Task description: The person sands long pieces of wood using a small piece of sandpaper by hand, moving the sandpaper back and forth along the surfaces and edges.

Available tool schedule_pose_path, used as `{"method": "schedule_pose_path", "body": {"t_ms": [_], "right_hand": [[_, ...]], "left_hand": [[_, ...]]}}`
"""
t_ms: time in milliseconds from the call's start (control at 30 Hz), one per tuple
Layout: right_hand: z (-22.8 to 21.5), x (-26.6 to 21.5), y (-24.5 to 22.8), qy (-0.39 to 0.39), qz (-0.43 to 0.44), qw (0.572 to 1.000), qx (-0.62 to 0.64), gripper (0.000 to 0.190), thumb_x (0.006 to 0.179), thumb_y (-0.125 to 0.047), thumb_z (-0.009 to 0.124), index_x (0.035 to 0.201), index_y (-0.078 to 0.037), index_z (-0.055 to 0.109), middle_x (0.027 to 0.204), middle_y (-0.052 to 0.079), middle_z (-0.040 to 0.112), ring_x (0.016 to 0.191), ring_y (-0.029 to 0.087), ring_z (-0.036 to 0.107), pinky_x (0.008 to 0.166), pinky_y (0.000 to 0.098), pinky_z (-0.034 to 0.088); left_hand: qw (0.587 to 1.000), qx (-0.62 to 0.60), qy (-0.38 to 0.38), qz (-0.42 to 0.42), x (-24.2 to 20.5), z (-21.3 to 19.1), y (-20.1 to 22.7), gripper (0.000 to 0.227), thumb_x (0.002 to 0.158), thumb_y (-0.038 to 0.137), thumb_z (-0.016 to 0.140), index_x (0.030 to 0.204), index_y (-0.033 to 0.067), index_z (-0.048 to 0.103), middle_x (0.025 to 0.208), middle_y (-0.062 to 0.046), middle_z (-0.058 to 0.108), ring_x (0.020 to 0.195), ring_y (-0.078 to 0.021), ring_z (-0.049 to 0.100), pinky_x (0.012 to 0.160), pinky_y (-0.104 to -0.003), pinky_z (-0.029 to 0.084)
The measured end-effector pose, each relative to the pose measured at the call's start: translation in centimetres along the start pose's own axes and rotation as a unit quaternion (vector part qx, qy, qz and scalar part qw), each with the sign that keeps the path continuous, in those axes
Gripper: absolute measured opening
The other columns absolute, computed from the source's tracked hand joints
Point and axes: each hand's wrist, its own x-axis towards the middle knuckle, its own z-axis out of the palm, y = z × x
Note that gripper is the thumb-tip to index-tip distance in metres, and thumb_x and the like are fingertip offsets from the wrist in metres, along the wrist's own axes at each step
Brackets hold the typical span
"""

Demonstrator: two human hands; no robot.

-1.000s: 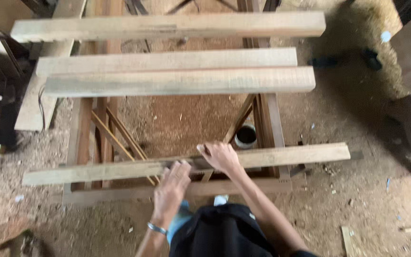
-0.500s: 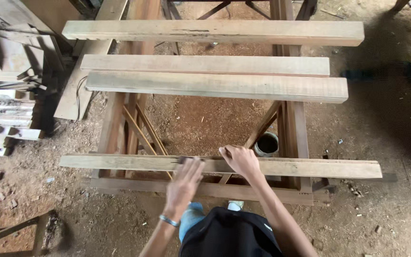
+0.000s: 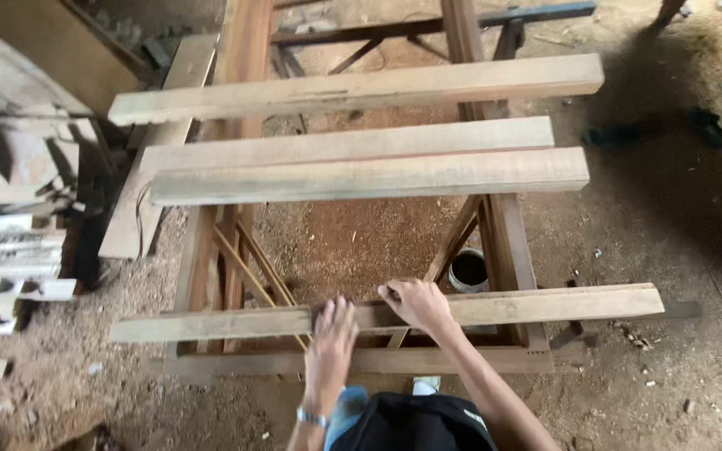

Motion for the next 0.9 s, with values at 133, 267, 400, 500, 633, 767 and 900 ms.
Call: {"method": "schedule_pose_path", "body": {"t_ms": [133,267,400,500,633,767,900], "right_hand": [[-0.5,-0.8,-1.0,-0.127,0.013,0.992,-0.006,0.039,0.105,-0.048,0.046,0.108,-0.016,0.068,0.077,0.012,0.073,0.065,0.034,0.072,0.060,0.0489,0.059],[-0.3,-0.6,-0.1,0.059,-0.067,0.995,0.043,0.041,0.100,-0.045,0.055,0.090,-0.012,0.077,0.074,0.013,0.075,0.067,0.033,0.072,0.062,0.0463,0.058],[1.0,-0.2,0.6,-0.014,-0.003,1.000,0.027,0.040,0.100,-0.047,0.054,0.095,-0.013,0.075,0.075,0.012,0.074,0.065,0.032,0.073,0.062,0.0455,0.058],[1.5,0.0,0.5,0.028,-0.024,0.999,0.028,0.039,0.098,-0.047,0.057,0.090,-0.014,0.076,0.073,0.014,0.074,0.066,0.035,0.072,0.061,0.0480,0.057],[1.5,-0.8,1.0,0.058,-0.043,0.997,0.018,0.039,0.099,-0.046,0.056,0.086,-0.014,0.075,0.071,0.011,0.074,0.065,0.032,0.072,0.059,0.0452,0.057],[1.4,-0.2,0.8,-0.046,0.009,0.999,-0.004,0.041,0.105,-0.047,0.053,0.092,-0.012,0.071,0.070,0.012,0.072,0.060,0.029,0.072,0.058,0.0432,0.057],[1.6,-0.4,1.3,0.080,-0.074,0.993,0.041,0.037,0.098,-0.043,0.057,0.084,-0.013,0.075,0.071,0.010,0.074,0.061,0.028,0.072,0.056,0.0435,0.058]], "left_hand": [[0.992,-0.114,-0.061,-0.002,-3.9,-0.7,-4.7,0.041,0.100,0.015,0.054,0.139,0.0240,0.061,0.154,0.000,0.053,0.138,-0.0166,0.055,0.108,-0.033,0.044],[0.997,0.029,0.036,0.055,-2.1,-2.4,-13.6,0.048,0.095,0.013,0.061,0.143,0.0146,0.056,0.153,-0.005,0.049,0.142,-0.0214,0.048,0.116,-0.036,0.041],[0.993,0.110,0.047,-0.020,-1.1,0.6,-16.6,0.040,0.100,0.019,0.056,0.140,0.0167,0.056,0.154,-0.004,0.052,0.143,-0.0195,0.050,0.117,-0.034,0.043],[0.992,0.101,0.075,0.004,-1.4,3.6,-11.1,0.041,0.098,0.021,0.058,0.139,0.0192,0.058,0.151,-0.003,0.054,0.139,-0.0216,0.051,0.113,-0.035,0.044],[0.991,0.064,0.072,0.095,-2.9,5.1,-2.9,0.041,0.098,0.023,0.059,0.139,0.0213,0.060,0.148,-0.002,0.056,0.136,-0.0224,0.052,0.112,-0.038,0.045],[0.976,0.058,0.064,0.201,-2.8,4.9,-3.5,0.039,0.103,0.023,0.054,0.142,0.0214,0.058,0.150,0.001,0.057,0.139,-0.0190,0.052,0.115,-0.040,0.041],[0.985,0.085,0.060,0.141,-3.1,1.1,-6.2,0.041,0.102,0.018,0.054,0.142,0.0221,0.061,0.150,-0.001,0.059,0.138,-0.0217,0.054,0.112,-0.038,0.041]]}}
